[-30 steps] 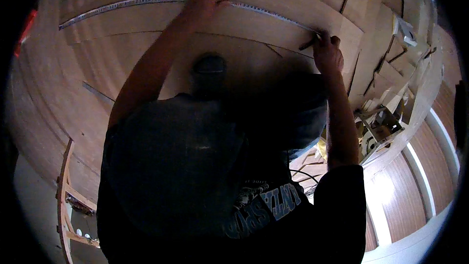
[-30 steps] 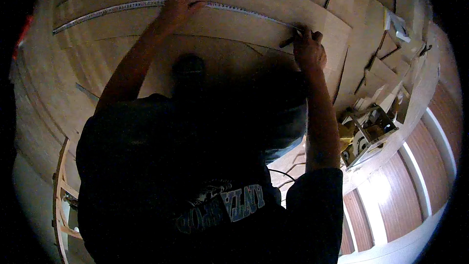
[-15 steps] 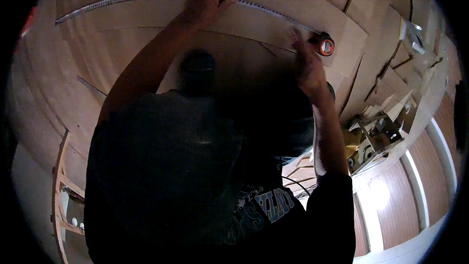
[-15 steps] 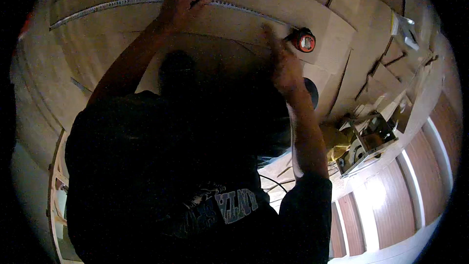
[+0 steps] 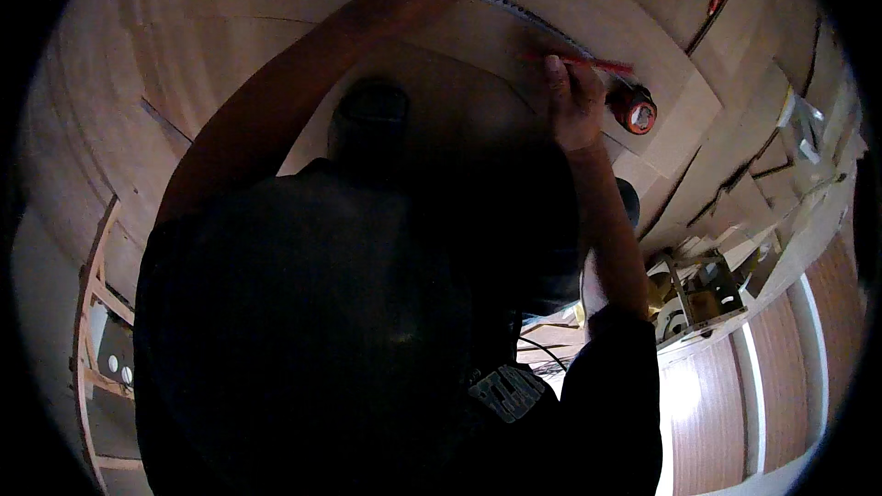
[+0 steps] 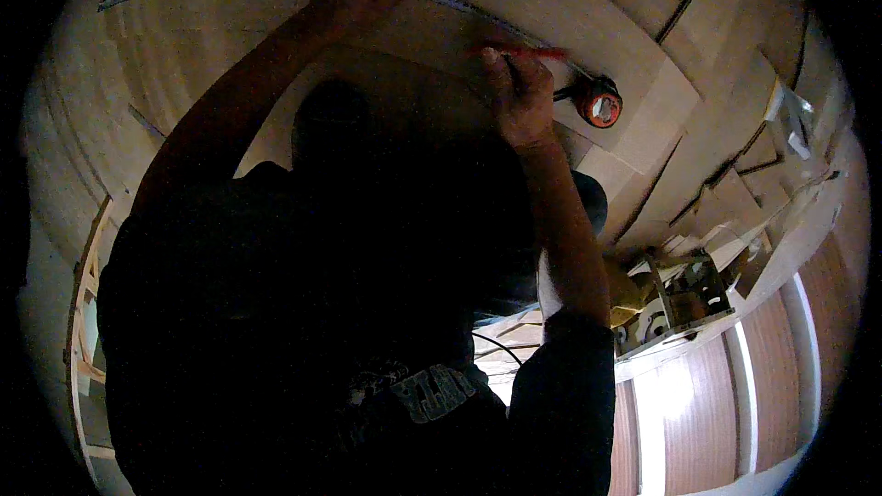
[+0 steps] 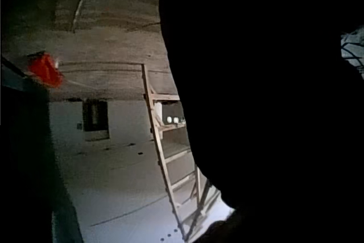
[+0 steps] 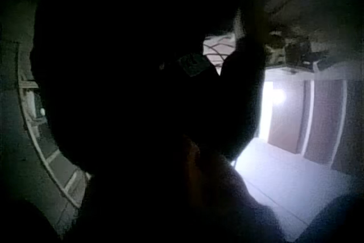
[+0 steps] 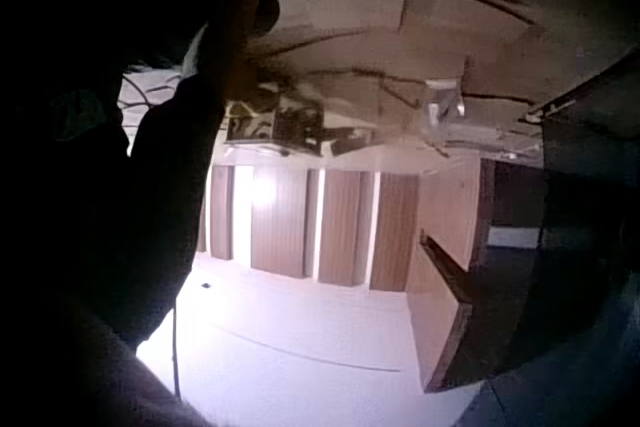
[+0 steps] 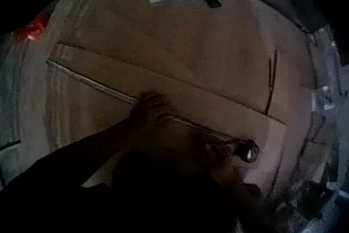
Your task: The person measures a flooring plank using a tape measure and an L-square, marks it with a pencil, and then uses a table saw to cut the plank to the marked length.
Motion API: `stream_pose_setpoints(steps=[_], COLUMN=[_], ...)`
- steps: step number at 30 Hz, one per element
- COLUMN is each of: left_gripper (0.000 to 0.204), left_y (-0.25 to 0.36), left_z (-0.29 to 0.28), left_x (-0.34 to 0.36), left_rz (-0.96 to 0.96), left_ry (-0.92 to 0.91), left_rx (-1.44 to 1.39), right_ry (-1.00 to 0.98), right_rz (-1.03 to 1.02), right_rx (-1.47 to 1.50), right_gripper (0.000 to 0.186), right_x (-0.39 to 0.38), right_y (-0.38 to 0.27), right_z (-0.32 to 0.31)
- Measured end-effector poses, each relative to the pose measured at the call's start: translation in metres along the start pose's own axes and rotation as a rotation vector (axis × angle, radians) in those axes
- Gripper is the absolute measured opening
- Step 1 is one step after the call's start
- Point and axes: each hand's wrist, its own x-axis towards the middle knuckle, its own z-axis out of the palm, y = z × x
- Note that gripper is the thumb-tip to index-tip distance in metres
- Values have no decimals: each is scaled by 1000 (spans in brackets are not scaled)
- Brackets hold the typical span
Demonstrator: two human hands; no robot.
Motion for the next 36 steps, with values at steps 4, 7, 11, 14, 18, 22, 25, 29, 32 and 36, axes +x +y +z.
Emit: stream_pose_setpoints(steps=[4,7,11,14,18,22,25,29,32,36], left_gripper=[22,19,14,12,12,14,16,17,16,17], left_y=[-2,3,8,8,8,9,10,12,13,13], left_z=[4,3,-3,-7,-9,-9,-9,-13,-14,-14], left_x=[0,0,4,9,10,10,11,14,17,17], left_rz=[21,-35,-52,-47,-36,-31,-18,-33,-37,-47], left_ry=[11,-38,-46,-73,-60,-71,-66,-103,-71,-75], left_rx=[11,70,44,-2,-13,19,73,12,-18,-54], right_ry=[201,264,216,184,192,181,163,156,143,147], right_rz=[-116,-185,-154,-202,-144,-228,-283,-243,-225,-232], right_rx=[-152,-174,-252,-208,-214,-348,-301,-309,-275,-270], right_gripper=[14,14,13,14,14,17,18,14,13,13], right_x=[10,12,13,16,17,16,18,19,18,17], right_y=[10,15,16,18,21,24,25,26,26,28], right_z=[7,11,11,11,13,10,9,9,8,8])
